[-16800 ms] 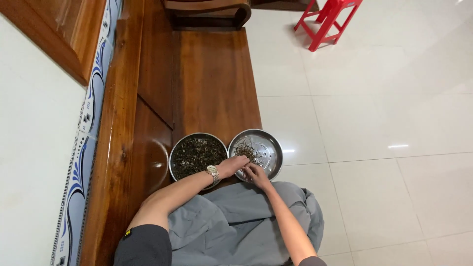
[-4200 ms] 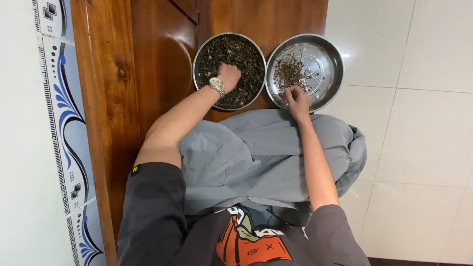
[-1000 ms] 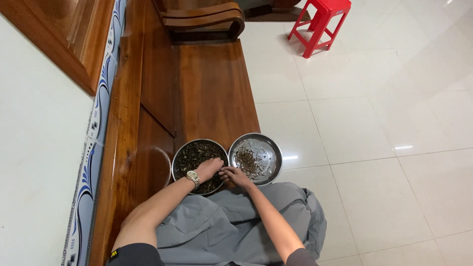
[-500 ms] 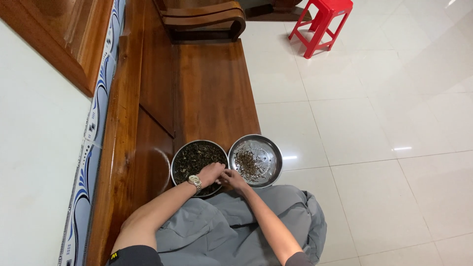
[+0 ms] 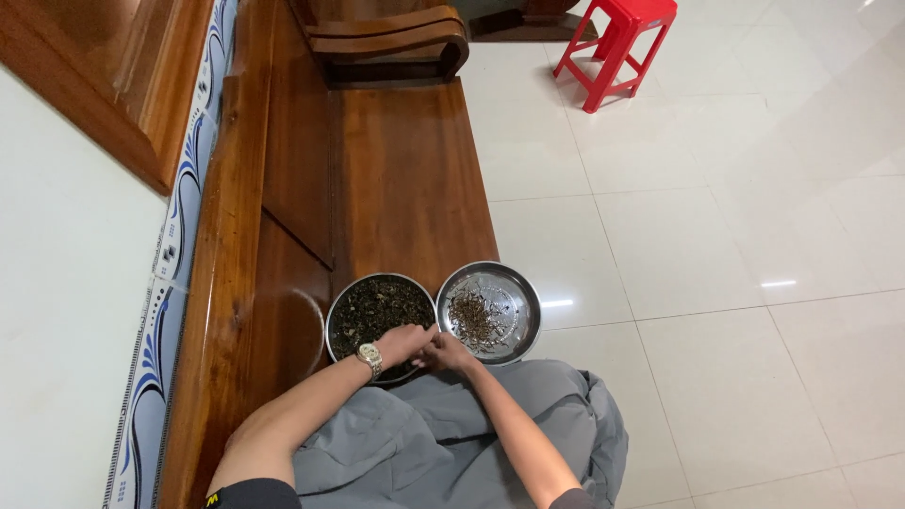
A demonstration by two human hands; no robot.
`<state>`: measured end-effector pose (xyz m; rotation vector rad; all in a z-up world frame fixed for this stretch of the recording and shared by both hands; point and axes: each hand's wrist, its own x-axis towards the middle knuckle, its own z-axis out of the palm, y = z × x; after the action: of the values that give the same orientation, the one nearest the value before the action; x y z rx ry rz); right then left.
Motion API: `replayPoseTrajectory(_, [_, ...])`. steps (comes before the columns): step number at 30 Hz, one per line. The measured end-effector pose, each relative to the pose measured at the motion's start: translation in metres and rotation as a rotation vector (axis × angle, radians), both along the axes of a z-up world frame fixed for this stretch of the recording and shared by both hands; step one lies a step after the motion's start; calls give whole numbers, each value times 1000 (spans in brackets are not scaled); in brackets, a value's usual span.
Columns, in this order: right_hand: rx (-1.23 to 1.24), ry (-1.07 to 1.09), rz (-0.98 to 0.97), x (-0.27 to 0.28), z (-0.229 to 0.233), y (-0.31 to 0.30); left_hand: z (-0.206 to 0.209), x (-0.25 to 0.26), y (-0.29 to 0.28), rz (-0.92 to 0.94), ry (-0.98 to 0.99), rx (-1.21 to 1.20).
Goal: Sorting dried tea leaves by hand to remove stems and debris into a separate tray.
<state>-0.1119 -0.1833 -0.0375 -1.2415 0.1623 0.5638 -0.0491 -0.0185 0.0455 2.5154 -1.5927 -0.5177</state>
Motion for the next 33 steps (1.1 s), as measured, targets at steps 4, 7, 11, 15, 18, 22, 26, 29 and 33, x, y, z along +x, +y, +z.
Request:
replayPoseTrajectory(4, [-37,-39,65,5,-39,-14,8,-2,1,-45,-55,20])
replayPoseTrajectory(7, [-99,-87,102,9,-51,-20,21,-2,-1,-18,37,27])
replayPoseTrajectory(11, [-197,-138,112,6,10,-19,52,-2,-2,53,274,-47])
replayPoseTrajectory(15, [-423,-185,136,7,51,-24,57,-5,-6,83,337,-55])
replayPoseTrajectory(18, [-460,-255,110,20,3,-36,76,-16,-9,66,229,-35])
replayPoseTrajectory(22, [-605,-332,119,7,54,-33,40,-8,-12,121,249,-42])
replayPoseTrajectory(26, [-708,-288,0,-3,80,-53,-25,9,9,227,100,47])
replayPoseTrajectory(29, [-793,-255,-89,2,33,-96,-86,21,35,317,-42,328])
replayPoseTrajectory(33, [-887,-213,-150,-3,6,-123,-58,11,58,463,-39,664])
